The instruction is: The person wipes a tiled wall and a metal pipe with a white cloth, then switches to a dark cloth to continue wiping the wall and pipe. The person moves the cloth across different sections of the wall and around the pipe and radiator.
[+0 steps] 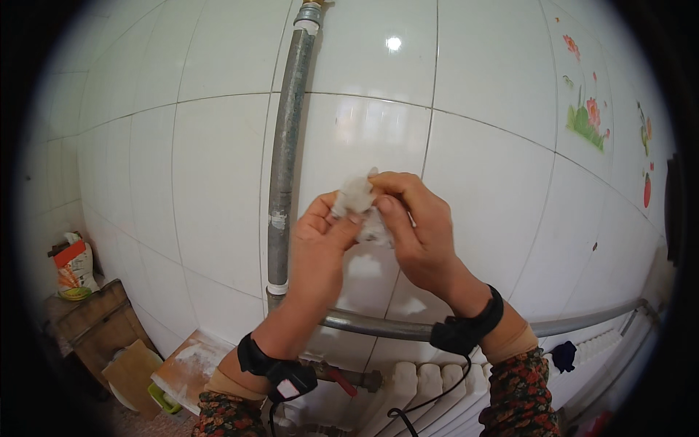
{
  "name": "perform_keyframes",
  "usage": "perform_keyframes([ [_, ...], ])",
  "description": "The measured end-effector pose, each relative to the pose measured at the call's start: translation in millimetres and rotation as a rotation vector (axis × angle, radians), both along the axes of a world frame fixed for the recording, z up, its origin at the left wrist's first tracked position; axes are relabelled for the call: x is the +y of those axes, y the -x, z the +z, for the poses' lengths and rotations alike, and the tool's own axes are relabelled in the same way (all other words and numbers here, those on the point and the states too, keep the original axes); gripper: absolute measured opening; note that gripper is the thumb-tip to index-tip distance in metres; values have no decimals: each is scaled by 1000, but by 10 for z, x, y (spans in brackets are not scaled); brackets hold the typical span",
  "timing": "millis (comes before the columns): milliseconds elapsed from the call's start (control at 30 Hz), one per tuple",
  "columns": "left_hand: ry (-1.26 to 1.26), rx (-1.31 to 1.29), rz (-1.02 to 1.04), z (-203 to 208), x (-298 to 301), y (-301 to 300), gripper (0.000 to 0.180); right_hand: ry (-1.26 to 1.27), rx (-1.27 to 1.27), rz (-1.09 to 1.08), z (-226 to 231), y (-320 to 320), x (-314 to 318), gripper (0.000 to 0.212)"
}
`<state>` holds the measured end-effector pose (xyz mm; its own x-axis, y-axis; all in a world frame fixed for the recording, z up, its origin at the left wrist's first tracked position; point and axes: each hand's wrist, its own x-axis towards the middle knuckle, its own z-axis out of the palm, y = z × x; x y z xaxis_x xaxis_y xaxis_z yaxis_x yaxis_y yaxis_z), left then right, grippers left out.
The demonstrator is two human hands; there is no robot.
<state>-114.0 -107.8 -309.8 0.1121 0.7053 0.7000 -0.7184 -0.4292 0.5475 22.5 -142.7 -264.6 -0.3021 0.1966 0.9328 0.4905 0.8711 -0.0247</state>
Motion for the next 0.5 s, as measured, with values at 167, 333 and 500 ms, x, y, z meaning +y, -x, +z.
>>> perform_keyframes([
  [167,46,-95,-44,-1,278,192,22,213,92,121,-151,-50,-128,27],
  [333,-310,-170,654,440,759,767,17,-8,-246,-331,-599,-358,-429,29],
  [500,-439,-33,1313,1201,1567,1096,12,173,-391,-679,-1370,-660,-250,20],
])
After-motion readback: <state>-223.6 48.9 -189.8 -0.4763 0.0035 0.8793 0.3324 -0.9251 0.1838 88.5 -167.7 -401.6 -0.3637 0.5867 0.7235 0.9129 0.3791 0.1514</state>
